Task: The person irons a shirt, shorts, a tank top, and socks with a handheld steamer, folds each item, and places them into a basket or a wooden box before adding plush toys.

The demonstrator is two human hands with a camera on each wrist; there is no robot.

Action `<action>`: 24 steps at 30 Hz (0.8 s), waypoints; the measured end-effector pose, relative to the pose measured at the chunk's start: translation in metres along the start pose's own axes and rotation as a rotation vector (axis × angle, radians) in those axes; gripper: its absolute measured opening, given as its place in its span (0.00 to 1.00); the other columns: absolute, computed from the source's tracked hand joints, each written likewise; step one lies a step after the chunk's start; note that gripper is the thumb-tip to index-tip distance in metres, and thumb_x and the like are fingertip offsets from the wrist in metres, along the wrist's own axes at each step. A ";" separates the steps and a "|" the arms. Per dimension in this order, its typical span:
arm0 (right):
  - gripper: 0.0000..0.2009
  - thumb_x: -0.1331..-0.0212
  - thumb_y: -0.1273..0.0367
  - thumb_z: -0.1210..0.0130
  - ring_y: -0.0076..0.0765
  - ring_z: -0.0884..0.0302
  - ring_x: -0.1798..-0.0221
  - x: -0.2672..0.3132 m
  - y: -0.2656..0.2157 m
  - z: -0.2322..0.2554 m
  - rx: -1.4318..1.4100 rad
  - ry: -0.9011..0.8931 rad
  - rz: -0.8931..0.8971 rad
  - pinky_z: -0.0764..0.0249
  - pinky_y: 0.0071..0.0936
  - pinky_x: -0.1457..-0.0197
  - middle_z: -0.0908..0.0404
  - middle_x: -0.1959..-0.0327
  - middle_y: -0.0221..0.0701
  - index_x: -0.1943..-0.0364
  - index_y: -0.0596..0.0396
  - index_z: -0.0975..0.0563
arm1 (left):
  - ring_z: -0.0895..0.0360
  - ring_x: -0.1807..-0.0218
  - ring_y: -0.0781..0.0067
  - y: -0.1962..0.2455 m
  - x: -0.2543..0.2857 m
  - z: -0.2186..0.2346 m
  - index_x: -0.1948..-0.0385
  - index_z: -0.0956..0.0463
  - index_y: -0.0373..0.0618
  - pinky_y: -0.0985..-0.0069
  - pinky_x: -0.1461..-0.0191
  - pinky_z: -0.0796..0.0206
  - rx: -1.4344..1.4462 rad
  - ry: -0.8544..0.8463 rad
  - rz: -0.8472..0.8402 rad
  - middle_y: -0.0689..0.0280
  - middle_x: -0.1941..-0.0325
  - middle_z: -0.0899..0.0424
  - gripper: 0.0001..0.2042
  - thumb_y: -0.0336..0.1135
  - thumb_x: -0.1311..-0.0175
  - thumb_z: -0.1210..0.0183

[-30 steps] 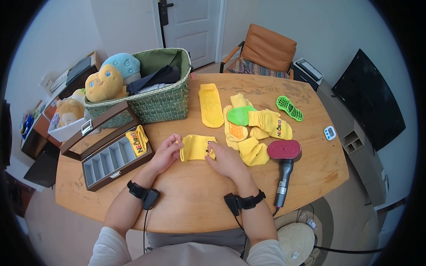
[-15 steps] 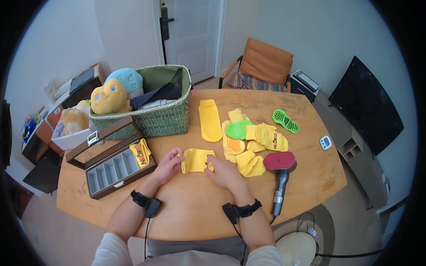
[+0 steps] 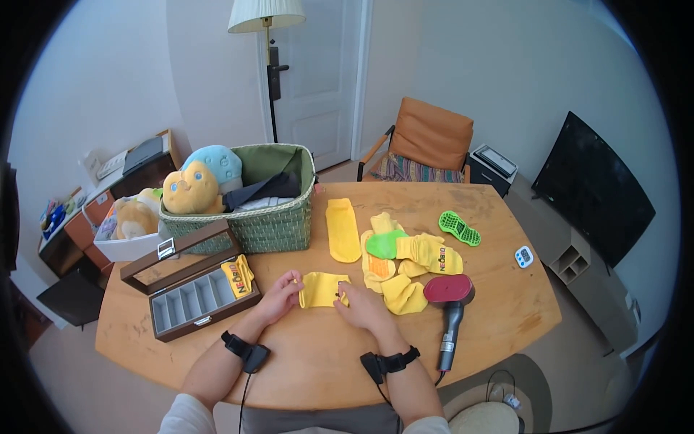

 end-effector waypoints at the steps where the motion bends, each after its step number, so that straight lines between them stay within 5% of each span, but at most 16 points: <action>1: 0.18 0.38 0.58 0.41 0.60 0.18 0.56 0.001 -0.002 0.002 -0.014 0.026 0.002 0.23 0.50 0.54 0.16 0.58 0.48 0.50 0.55 0.24 | 0.32 0.70 0.90 0.001 0.000 -0.002 0.60 0.32 0.53 0.88 0.68 0.42 0.004 0.022 -0.006 0.78 0.68 0.28 0.05 0.30 0.26 0.46; 5: 0.14 0.38 0.60 0.40 0.59 0.19 0.57 0.000 -0.003 0.004 -0.049 0.034 0.000 0.24 0.49 0.54 0.17 0.61 0.47 0.56 0.56 0.24 | 0.24 0.59 0.84 -0.008 -0.006 0.015 0.60 0.33 0.52 0.84 0.56 0.30 0.004 -0.089 0.041 0.76 0.62 0.26 0.05 0.30 0.27 0.45; 7: 0.15 0.38 0.60 0.40 0.61 0.19 0.57 0.002 -0.006 0.005 -0.063 0.016 0.011 0.24 0.50 0.54 0.17 0.61 0.48 0.55 0.56 0.24 | 0.44 0.76 0.91 -0.002 -0.003 0.004 0.63 0.34 0.55 0.86 0.74 0.55 -0.040 0.004 -0.003 0.81 0.74 0.35 0.07 0.30 0.27 0.45; 13: 0.11 0.39 0.69 0.44 0.52 0.18 0.67 -0.007 -0.010 0.010 -0.223 0.136 0.004 0.26 0.44 0.65 0.18 0.69 0.43 0.55 0.54 0.28 | 0.40 0.75 0.91 0.002 -0.003 0.006 0.66 0.37 0.56 0.87 0.73 0.51 -0.119 -0.049 0.013 0.81 0.74 0.34 0.10 0.29 0.29 0.44; 16: 0.12 0.40 0.76 0.51 0.17 0.29 0.76 -0.012 0.002 0.010 -0.981 0.220 -0.082 0.37 0.17 0.74 0.24 0.71 0.25 0.53 0.53 0.30 | 0.32 0.68 0.88 0.000 -0.002 0.006 0.66 0.38 0.54 0.87 0.67 0.42 -0.082 -0.022 -0.011 0.78 0.69 0.31 0.11 0.24 0.35 0.46; 17: 0.12 0.40 0.76 0.51 0.17 0.29 0.76 -0.011 0.001 0.017 -0.983 0.213 -0.090 0.37 0.17 0.74 0.24 0.71 0.25 0.53 0.53 0.30 | 0.27 0.63 0.86 0.002 -0.001 0.007 0.66 0.38 0.53 0.86 0.62 0.37 -0.015 -0.002 -0.050 0.76 0.66 0.28 0.12 0.20 0.39 0.47; 19: 0.16 0.43 0.79 0.50 0.17 0.25 0.74 -0.008 0.001 0.022 -1.719 0.074 -0.350 0.36 0.19 0.79 0.22 0.71 0.26 0.51 0.49 0.30 | 0.24 0.57 0.80 0.013 0.001 0.003 0.62 0.35 0.52 0.81 0.55 0.31 0.102 0.035 -0.055 0.72 0.62 0.25 0.14 0.18 0.46 0.51; 21: 0.15 0.42 0.78 0.51 0.19 0.23 0.73 -0.011 0.020 0.012 -1.651 0.010 -0.304 0.33 0.20 0.78 0.20 0.68 0.27 0.50 0.50 0.30 | 0.24 0.52 0.76 0.023 0.006 0.000 0.57 0.33 0.51 0.76 0.50 0.30 0.303 0.227 -0.109 0.69 0.58 0.25 0.16 0.19 0.46 0.51; 23: 0.16 0.41 0.76 0.51 0.35 0.15 0.62 -0.014 0.031 0.011 -0.597 0.144 -0.247 0.23 0.29 0.66 0.17 0.61 0.34 0.48 0.54 0.31 | 0.25 0.51 0.73 0.015 0.003 0.007 0.52 0.32 0.50 0.71 0.47 0.30 0.286 0.201 -0.125 0.67 0.54 0.26 0.19 0.20 0.46 0.49; 24: 0.16 0.41 0.76 0.51 0.35 0.15 0.62 -0.011 0.029 0.010 -0.596 0.147 -0.247 0.23 0.29 0.66 0.17 0.61 0.34 0.48 0.54 0.31 | 0.25 0.50 0.72 0.017 0.003 0.006 0.49 0.32 0.50 0.71 0.47 0.30 -0.128 0.308 -0.229 0.66 0.53 0.26 0.20 0.21 0.45 0.47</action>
Point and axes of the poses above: each hand's wrist, its own x-axis away from the middle knuckle, its own z-axis out of the back of the hand, y = z × x, the point moved 4 cm from there along -x, towards the middle knuckle
